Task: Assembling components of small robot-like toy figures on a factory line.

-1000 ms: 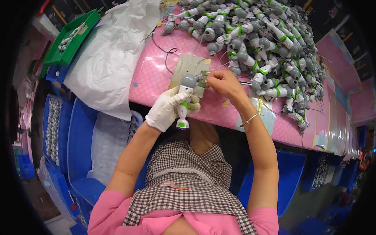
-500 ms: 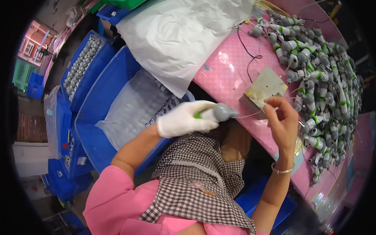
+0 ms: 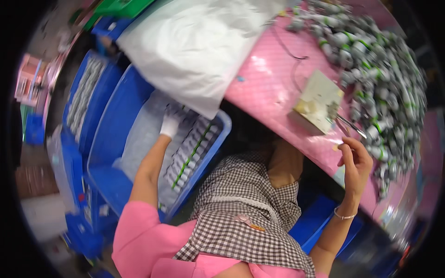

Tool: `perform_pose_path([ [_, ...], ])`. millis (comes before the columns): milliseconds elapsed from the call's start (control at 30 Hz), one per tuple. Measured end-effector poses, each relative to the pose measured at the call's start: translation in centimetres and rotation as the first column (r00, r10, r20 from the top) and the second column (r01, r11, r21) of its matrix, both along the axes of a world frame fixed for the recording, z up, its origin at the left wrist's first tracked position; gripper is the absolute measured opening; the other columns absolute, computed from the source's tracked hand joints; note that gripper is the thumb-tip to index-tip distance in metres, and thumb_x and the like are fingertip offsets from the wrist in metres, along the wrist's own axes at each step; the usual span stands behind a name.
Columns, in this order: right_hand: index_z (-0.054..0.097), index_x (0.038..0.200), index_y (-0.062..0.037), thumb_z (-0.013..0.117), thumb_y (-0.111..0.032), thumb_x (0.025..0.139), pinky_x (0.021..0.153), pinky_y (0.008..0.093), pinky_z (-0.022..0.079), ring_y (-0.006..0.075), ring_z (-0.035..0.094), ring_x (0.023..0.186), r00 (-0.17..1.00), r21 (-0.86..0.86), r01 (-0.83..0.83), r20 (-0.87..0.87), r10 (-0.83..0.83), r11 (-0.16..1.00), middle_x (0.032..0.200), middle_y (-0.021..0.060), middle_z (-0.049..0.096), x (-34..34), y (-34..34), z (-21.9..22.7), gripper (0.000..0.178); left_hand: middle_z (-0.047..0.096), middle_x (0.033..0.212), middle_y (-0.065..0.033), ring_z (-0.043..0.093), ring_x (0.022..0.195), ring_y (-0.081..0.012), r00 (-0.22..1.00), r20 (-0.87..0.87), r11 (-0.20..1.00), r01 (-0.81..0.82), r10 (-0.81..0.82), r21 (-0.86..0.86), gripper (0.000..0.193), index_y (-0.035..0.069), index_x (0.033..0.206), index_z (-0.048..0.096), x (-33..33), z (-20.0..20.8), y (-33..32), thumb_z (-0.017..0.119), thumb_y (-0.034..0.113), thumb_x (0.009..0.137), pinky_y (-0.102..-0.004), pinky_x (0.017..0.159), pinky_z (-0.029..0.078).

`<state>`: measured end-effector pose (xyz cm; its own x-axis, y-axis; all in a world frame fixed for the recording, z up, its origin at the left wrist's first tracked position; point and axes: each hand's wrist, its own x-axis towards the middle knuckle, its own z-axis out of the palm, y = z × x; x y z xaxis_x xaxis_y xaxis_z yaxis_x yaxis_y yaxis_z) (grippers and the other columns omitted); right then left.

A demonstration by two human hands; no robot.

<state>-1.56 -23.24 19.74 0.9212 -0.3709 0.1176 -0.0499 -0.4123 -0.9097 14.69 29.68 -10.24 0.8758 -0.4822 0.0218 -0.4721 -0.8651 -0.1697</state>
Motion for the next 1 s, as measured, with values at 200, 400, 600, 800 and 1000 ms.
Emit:
perform_pose_path([
  [200, 0.064, 0.095, 0.0035, 0.060, -0.007, 0.084, 0.047, 0.0190, 0.040, 0.0065, 0.051, 0.053, 0.993, 0.012, 0.111, -0.047, -0.111, 0.994, 0.072, 0.0052, 0.063, 0.8, -0.9, 0.8, 0.016, 0.051, 0.123, -0.0202, 0.052, 0.109, -0.0362, 0.998, -0.009, 0.939, -0.067, 0.068, -0.337, 0.039, 0.011, 0.120, 0.057, -1.9, -5.2, 4.4, 0.042, 0.003, 0.085, -0.0395, 0.095, 0.041],
  [400, 0.065, 0.095, 0.0012, 0.058, -0.008, 0.086, 0.053, 0.0202, 0.043, 0.0077, 0.056, 0.061, 0.889, -0.019, 0.360, 0.310, -0.337, 0.933, 0.076, 0.0053, 0.063, 4.6, -4.2, 3.3, 0.014, 0.047, 0.124, -0.0252, 0.049, 0.111, -0.0396, 0.977, -0.172, 0.844, -0.196, 0.125, -0.500, 0.041, 0.004, 0.119, 0.055, -2.8, -1.0, -1.2, 0.051, 0.002, 0.079, -0.0394, 0.095, 0.040],
  [600, 0.063, 0.093, -0.0081, 0.060, -0.003, 0.075, 0.075, 0.0352, 0.044, 0.0237, 0.056, 0.091, 0.925, -0.874, 0.353, 0.379, 0.017, 0.333, 0.097, 0.0068, 0.061, 15.0, -8.2, 2.9, 0.019, 0.052, 0.112, -0.0169, 0.055, 0.101, -0.0309, 0.919, 0.089, 0.793, -0.280, 0.385, -0.542, 0.035, 0.000, 0.113, 0.056, -2.8, 3.3, 0.0, 0.056, -0.002, 0.078, -0.0381, 0.086, 0.044],
  [800, 0.057, 0.100, -0.0130, 0.058, -0.005, 0.072, 0.075, 0.0358, 0.039, 0.0227, 0.053, 0.092, 0.974, -0.973, 0.222, 0.219, -0.056, 0.066, 0.098, 0.0034, 0.056, 15.8, -10.2, 2.4, 0.029, 0.053, 0.106, -0.0072, 0.054, 0.085, -0.0169, 0.824, -0.003, 0.275, -0.192, 0.567, -0.942, 0.030, 0.001, 0.111, 0.057, -5.2, 14.5, -6.9, 0.058, -0.003, 0.081, -0.0288, 0.076, 0.046],
  [1000, 0.056, 0.107, -0.0108, 0.062, 0.010, 0.068, 0.070, 0.0349, 0.047, 0.0248, 0.058, 0.089, 0.708, -0.625, 0.494, 0.693, 0.136, 0.604, 0.102, 0.0093, 0.052, 11.0, -6.3, 5.3, 0.045, 0.056, 0.108, -0.0067, 0.054, 0.094, -0.0145, 0.936, 0.083, 0.023, 0.080, 0.343, -0.997, 0.028, -0.001, 0.114, 0.051, -6.7, 24.9, -17.5, 0.056, -0.002, 0.087, -0.0267, 0.085, 0.044],
])
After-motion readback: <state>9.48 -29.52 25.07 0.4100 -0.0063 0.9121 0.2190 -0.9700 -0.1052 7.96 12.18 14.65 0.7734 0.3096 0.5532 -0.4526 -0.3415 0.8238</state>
